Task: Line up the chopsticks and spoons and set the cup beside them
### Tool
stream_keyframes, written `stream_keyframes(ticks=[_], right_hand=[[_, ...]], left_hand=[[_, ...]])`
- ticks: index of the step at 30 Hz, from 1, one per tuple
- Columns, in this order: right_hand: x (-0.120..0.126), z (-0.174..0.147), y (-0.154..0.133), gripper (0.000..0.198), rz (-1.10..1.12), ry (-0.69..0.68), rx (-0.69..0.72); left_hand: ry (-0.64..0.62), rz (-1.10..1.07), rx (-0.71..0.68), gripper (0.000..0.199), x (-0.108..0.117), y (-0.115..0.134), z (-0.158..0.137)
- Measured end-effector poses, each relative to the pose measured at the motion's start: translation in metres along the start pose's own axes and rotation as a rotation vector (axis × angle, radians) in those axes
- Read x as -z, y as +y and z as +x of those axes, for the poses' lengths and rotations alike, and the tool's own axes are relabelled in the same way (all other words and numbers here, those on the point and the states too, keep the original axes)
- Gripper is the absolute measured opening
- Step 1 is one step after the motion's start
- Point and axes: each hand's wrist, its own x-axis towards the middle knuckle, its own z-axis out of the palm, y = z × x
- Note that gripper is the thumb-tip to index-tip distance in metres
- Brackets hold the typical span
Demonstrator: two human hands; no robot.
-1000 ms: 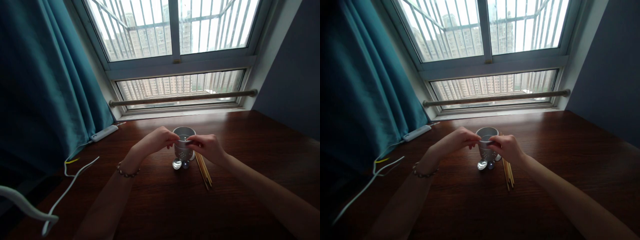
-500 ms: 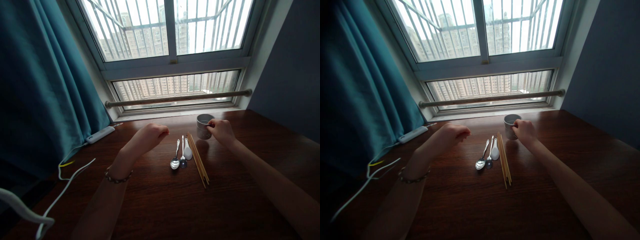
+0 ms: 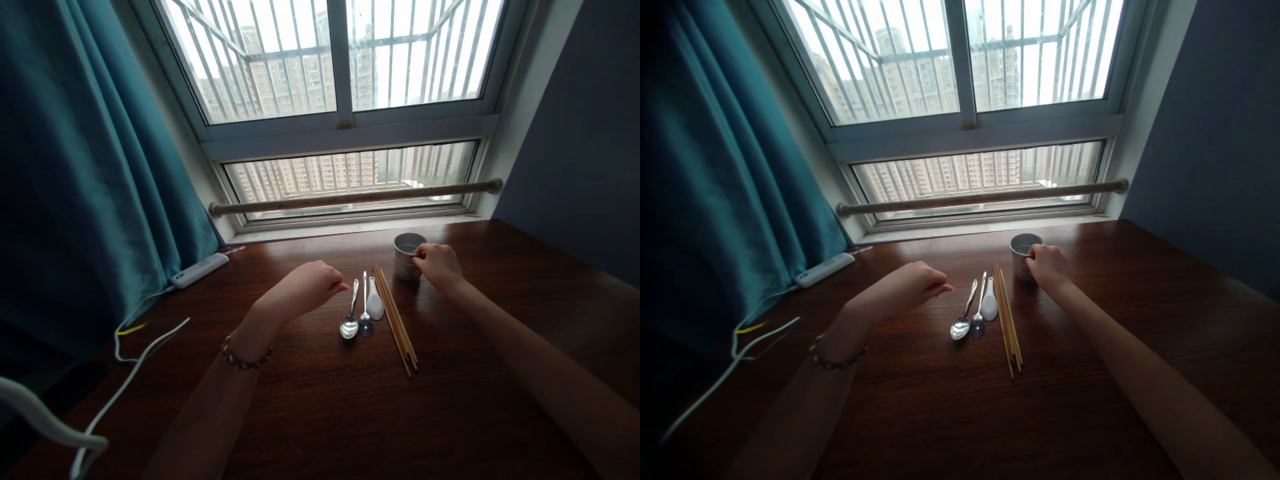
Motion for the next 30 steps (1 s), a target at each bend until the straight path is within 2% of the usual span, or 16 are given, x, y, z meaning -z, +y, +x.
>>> stream_keyframes(ticks=[6, 12, 15, 20, 23, 26, 28, 30], right_hand=[[0.000, 0.001, 0.004, 0.020, -0.028, -0.024, -0.036], [0.002, 0.002, 0.004, 0.020, -0.006, -0.064, -0.051], [0.004, 0.002, 0.004, 0.020, 0.002, -0.079, -0.052], [0.007, 0.005, 0.009, 0.021, 0.021, -0.090, -0.046], [0.014, 0.004, 0.003, 0.020, 0.035, -0.054, -0.023], [0.026, -0.010, -0.021, 0.024, 0.076, -0.006, 0.067], [0.034, -0.029, -0.043, 0.033, 0.144, -0.029, 0.206], [0.038, -0.056, -0.062, 0.037, 0.235, -0.129, 0.402]], left_hand=[[0.025, 0.014, 0.007, 0.018, -0.002, -0.001, -0.001], [0.067, 0.037, -0.041, 0.015, 0.003, 0.006, -0.005], [0.086, 0.057, -0.088, 0.020, 0.005, 0.012, -0.007], [0.120, 0.078, -0.118, 0.042, 0.011, 0.027, -0.012], [0.127, 0.062, -0.146, 0.040, 0.014, 0.039, -0.019], [0.132, 0.003, -0.222, 0.027, 0.017, 0.055, -0.027], [0.129, -0.053, -0.358, 0.015, 0.020, 0.069, -0.032], [0.127, -0.102, -0.517, 0.034, 0.022, 0.085, -0.036]])
